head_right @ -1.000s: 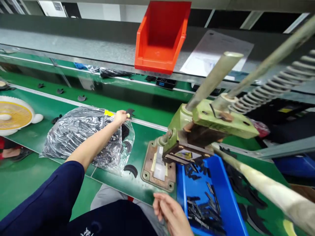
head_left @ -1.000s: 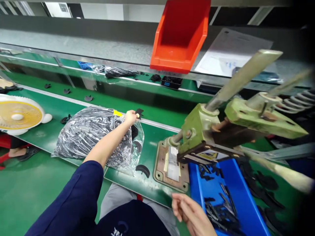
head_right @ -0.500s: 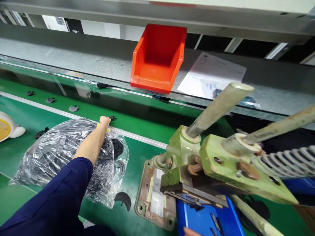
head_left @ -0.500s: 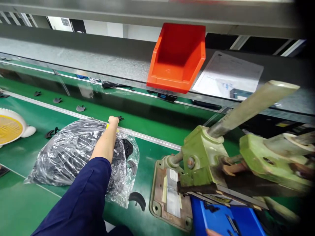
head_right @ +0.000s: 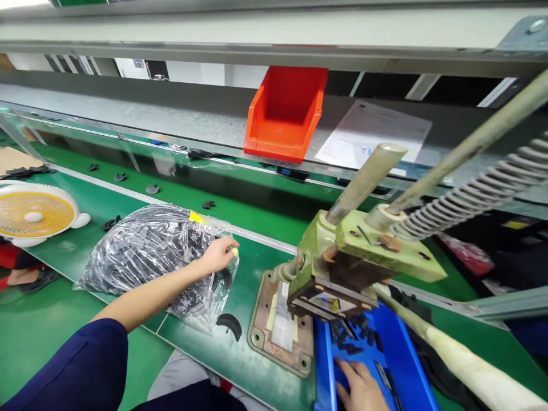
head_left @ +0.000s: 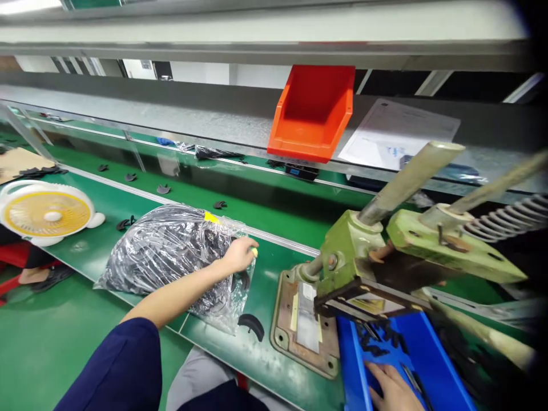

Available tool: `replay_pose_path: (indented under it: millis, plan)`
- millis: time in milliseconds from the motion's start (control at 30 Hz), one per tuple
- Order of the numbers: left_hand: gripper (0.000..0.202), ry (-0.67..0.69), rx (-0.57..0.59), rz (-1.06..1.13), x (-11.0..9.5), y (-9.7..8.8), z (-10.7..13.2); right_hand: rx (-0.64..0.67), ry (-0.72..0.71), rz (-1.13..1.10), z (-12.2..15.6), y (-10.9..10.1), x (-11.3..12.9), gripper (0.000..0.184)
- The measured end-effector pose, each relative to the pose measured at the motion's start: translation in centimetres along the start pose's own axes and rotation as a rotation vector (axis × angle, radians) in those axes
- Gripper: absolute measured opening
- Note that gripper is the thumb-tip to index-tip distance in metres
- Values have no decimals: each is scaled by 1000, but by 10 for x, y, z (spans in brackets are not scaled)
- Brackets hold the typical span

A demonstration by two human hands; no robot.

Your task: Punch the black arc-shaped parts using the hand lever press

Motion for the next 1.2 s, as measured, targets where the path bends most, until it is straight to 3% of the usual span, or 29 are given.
replay_pose_path:
  millis: [133,267,367,500,733,900,1200]
  plan:
    - [22,143,177,48,-43,27,68,166,-6,203,9,-8,29,29]
    - [22,129,258,48,-56,35,99,180,87,228,13,-14,33,30]
    - [22,88,269,52,-60,34,104,177,151,238,15,-15,30,25]
    - [21,54,280,61,-67,33,103,206,157,216,17,-15,33,37]
    - [21,59,326,117,-84,45,104,268,207,177,10,-14,37,38]
    - [21,59,356,141,-89,56,104,186,286,190,8,-21,35,41]
    - [20,67,370,180,-101,68,111,165,159,176,6,-16,50,38]
Point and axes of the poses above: each hand's wrist, its own z-axis away from the middle knuckle, its own y-axis out of the palm, x = y × z, the point moved 6 cm from there along -z, towards the middle knuckle, and after that the axes turned 9 degrees about y, right-handed, at the moved point
